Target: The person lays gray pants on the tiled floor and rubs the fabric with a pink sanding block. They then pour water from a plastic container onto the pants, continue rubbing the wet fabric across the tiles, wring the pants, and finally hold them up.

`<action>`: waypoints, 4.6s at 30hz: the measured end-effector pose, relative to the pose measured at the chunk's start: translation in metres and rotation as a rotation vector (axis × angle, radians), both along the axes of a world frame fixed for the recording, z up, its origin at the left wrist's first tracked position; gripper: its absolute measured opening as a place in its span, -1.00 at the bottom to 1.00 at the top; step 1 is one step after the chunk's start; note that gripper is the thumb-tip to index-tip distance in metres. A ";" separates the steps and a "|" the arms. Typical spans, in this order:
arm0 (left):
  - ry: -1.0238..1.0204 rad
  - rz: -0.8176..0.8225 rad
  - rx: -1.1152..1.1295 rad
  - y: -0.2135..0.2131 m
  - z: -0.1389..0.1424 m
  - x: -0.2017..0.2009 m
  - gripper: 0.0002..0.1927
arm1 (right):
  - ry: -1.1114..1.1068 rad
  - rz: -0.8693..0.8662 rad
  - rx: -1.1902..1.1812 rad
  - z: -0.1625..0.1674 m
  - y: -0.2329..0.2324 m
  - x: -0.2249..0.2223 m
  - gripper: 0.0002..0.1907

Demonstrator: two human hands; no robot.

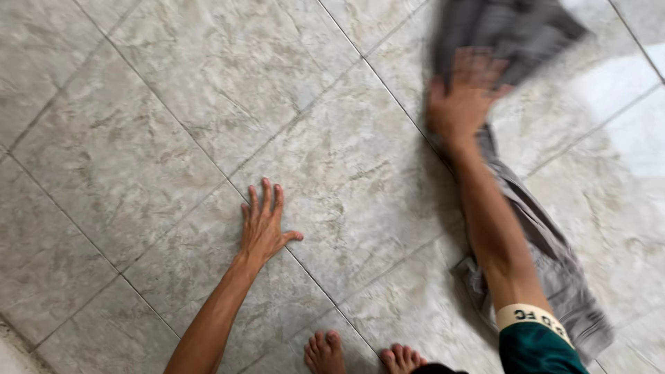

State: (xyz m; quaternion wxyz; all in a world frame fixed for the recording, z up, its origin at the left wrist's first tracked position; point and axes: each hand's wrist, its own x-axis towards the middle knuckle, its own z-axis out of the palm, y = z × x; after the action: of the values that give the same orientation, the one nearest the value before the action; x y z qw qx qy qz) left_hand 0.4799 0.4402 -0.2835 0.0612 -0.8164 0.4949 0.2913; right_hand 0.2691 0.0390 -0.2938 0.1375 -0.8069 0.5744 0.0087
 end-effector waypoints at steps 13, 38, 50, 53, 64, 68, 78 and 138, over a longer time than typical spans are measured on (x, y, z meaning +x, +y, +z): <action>-0.190 0.228 -0.129 0.132 0.013 0.092 -0.04 | 0.538 1.493 0.675 -0.002 0.375 -0.183 -0.14; -0.075 1.334 0.064 0.607 0.010 0.011 0.37 | 0.193 1.183 -0.203 -0.029 0.396 0.191 -0.23; -0.168 1.161 -0.210 0.646 -0.033 -0.003 0.31 | -0.083 1.368 0.073 -0.023 0.714 0.326 -0.19; -0.178 1.132 -0.175 0.641 -0.032 -0.003 0.31 | -0.098 1.869 0.020 0.000 0.796 0.331 -0.33; -0.421 1.187 -0.046 0.637 -0.062 0.003 0.42 | -0.284 0.908 0.041 -0.043 0.403 0.507 -0.33; -0.462 1.253 -0.005 0.643 -0.079 0.003 0.35 | -0.190 0.644 -0.181 -0.040 0.224 0.371 -0.18; -0.024 1.429 0.093 0.638 -0.041 0.007 0.33 | -0.070 0.436 0.010 -0.031 0.392 0.396 0.02; 0.047 1.550 -0.117 0.662 0.014 -0.148 0.58 | -0.030 0.336 0.000 0.024 0.485 -0.013 -0.14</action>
State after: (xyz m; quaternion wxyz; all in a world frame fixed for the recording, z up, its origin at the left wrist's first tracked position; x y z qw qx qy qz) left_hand 0.3315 1.1023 -0.2693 -0.2136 -0.9249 -0.2015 0.2417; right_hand 0.2564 0.5245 -0.2703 0.1428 -0.8915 0.4294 0.0196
